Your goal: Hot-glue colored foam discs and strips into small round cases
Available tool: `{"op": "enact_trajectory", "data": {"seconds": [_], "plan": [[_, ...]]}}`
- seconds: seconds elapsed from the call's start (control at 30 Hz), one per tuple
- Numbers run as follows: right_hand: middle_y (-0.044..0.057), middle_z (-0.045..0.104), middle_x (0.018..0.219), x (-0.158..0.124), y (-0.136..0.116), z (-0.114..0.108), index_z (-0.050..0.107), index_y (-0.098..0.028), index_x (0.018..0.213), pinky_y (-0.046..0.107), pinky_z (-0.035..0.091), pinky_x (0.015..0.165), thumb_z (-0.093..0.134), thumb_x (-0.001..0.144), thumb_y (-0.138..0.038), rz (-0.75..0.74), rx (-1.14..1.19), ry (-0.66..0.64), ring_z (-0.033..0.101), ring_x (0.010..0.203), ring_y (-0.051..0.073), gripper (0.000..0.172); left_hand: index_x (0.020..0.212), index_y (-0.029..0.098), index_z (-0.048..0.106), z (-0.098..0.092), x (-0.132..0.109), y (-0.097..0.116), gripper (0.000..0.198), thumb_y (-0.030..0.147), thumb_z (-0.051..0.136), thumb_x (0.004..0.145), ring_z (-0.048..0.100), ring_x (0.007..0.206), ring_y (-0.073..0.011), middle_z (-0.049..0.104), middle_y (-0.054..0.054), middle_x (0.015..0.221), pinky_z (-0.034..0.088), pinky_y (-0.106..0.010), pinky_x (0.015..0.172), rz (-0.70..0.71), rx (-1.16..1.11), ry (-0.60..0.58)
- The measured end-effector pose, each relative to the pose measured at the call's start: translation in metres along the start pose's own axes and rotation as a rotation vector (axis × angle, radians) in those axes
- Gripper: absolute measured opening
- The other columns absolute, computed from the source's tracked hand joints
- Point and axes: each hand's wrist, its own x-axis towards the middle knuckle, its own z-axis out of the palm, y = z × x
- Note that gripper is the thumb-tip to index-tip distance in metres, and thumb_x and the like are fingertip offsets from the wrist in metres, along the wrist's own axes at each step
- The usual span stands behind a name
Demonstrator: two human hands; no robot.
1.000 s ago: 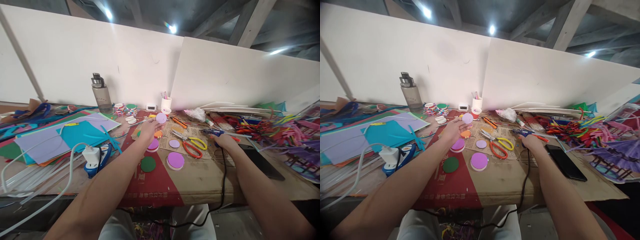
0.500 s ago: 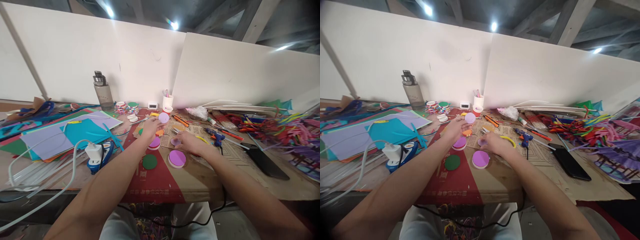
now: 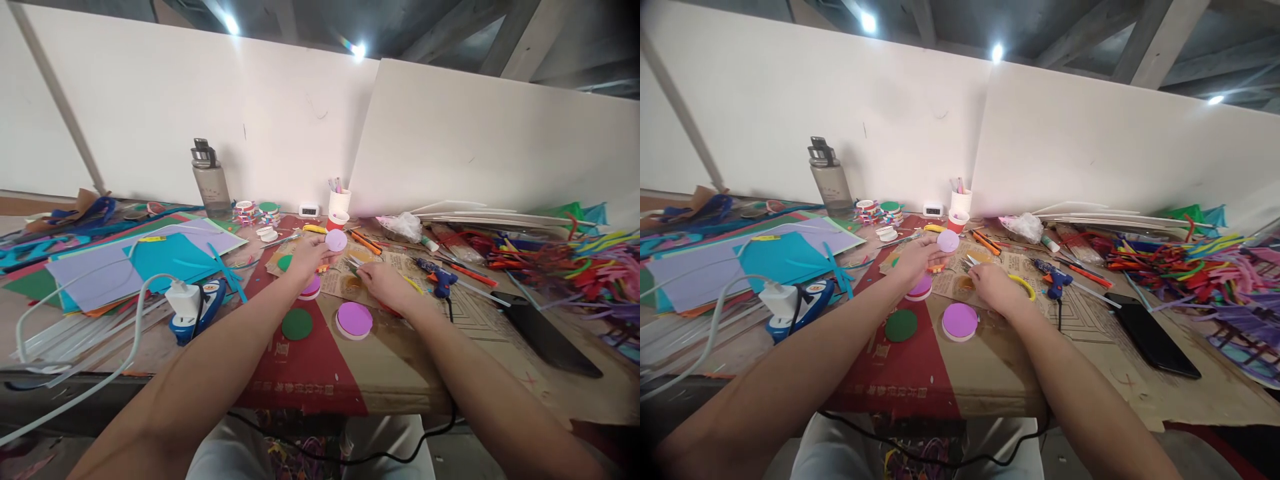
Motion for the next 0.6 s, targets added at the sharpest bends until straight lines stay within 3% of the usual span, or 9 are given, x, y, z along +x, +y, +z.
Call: {"op": "enact_trajectory", "data": {"seconds": [0.13,0.23,0.37,0.6], "plan": [[0.003,0.061,0.060,0.002,0.013,-0.009,0.049,-0.021,0.057,0.030,0.046,0.063,0.048,0.089,-0.033,0.101,0.240,0.161,0.059,0.063,0.018,0.034,0.081,0.014,0.068,0.001,0.001,-0.006,0.010,0.009,0.060,0.078,0.072,0.076,-0.0185,0.075,-0.007,0.080,0.054,-0.025,0.063,0.007,0.036,-0.004],[-0.001,0.057,0.051,0.004,0.018,-0.009,0.056,-0.021,0.067,0.027,0.047,0.048,0.050,0.086,-0.047,0.164,0.488,0.220,0.054,0.046,0.015,0.033,0.083,0.015,0.069,0.004,-0.001,-0.009,0.011,0.011,0.062,0.077,0.072,0.077,-0.0177,0.075,-0.006,0.080,0.054,-0.024,0.064,0.024,0.057,-0.030],[0.000,0.066,0.067,0.007,0.014,-0.004,0.060,-0.020,0.084,0.028,0.057,0.055,0.063,0.074,-0.057,0.160,0.758,0.299,0.063,0.053,0.013,0.039,0.083,0.015,0.070,0.010,-0.008,-0.010,0.010,0.011,0.063,0.076,0.071,0.074,-0.0172,0.075,-0.006,0.080,0.056,-0.026,0.066,0.058,0.089,-0.065],[-0.002,0.066,0.062,0.005,0.005,-0.002,0.057,-0.019,0.077,0.024,0.059,0.056,0.084,0.057,-0.043,0.200,1.155,0.346,0.067,0.055,0.012,0.041,0.091,0.015,0.071,0.017,-0.016,-0.014,0.014,0.015,0.064,0.080,0.071,0.080,-0.0171,0.074,-0.007,0.089,0.058,-0.027,0.071,0.119,0.116,-0.149]]}}
